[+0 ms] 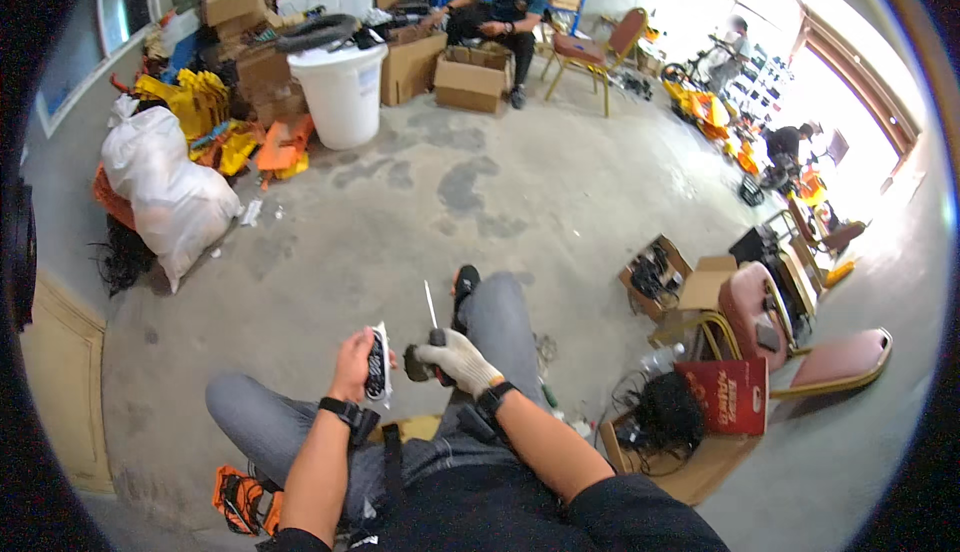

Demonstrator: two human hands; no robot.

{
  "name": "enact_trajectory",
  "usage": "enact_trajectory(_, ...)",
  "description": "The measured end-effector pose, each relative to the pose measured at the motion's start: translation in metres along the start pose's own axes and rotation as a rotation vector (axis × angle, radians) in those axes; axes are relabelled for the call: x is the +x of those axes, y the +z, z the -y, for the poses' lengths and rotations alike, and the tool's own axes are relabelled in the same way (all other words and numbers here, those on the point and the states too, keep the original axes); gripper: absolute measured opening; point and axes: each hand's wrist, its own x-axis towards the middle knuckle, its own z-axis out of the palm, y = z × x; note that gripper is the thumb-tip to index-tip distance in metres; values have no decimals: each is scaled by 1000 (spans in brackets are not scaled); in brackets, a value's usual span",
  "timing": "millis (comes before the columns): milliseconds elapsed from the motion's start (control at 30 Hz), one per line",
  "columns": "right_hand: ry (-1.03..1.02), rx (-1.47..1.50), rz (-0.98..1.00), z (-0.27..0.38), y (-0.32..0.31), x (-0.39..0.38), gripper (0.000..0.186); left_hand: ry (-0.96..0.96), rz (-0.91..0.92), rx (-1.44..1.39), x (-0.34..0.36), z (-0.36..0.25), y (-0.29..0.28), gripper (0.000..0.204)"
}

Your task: Using a screwdriver and various small tools to disassemble or repair a mechanical component while seated in a workshop.

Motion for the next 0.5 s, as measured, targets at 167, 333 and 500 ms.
enact_trajectory(167,7,22,-18,7,4,-8,23,-10,-6,-39,-2,2,-2,40)
enact_trajectory(333,32,-12,-6,10,2,-6,22,-16,-12,-52,0,0,-2,41)
enact_trajectory(500,36,-12,-34,8,2,-4,22,4,-11,-30,3,2,-4,41)
